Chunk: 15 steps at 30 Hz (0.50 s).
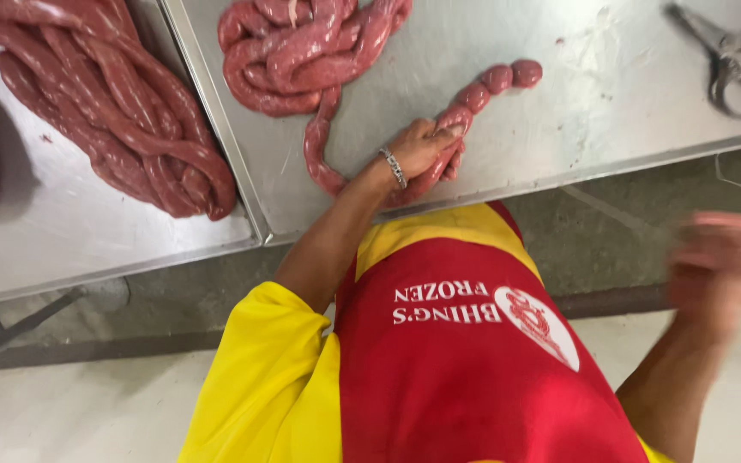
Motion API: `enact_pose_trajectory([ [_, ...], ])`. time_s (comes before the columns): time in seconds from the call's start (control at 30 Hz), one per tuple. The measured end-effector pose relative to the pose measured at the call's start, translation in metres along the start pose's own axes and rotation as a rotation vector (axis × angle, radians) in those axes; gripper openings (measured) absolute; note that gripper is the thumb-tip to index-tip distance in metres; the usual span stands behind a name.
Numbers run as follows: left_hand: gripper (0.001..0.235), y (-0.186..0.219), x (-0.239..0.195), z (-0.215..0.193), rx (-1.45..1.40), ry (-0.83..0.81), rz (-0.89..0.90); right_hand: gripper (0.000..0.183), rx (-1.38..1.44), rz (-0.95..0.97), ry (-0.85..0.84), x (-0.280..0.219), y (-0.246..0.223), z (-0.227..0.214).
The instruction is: The person ties meat-filled casings into small segments using a thin string by hand on a metal table.
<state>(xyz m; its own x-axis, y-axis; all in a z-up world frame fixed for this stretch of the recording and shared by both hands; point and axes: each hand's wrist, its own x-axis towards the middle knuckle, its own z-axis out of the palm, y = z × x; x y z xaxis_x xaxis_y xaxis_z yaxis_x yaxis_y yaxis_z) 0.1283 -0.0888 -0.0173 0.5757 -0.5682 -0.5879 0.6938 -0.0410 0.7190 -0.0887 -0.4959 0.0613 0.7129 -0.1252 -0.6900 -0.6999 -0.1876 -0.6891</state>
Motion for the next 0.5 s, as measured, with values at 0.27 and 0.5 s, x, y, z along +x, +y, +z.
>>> enact_pose_trajectory([
  [0.27, 0.026, -0.010, 0.023, -0.020, -0.658, -0.221, -0.357, 0.022, 0.410, 0.040, -0.164, -0.002, 0.137, 0.020],
  [0.5, 0.041, 0.015, -0.005, -0.021, -0.435, -0.156, -0.162, 0.031, -0.247, 0.213, 0.363, 0.016, 0.075, -0.023],
])
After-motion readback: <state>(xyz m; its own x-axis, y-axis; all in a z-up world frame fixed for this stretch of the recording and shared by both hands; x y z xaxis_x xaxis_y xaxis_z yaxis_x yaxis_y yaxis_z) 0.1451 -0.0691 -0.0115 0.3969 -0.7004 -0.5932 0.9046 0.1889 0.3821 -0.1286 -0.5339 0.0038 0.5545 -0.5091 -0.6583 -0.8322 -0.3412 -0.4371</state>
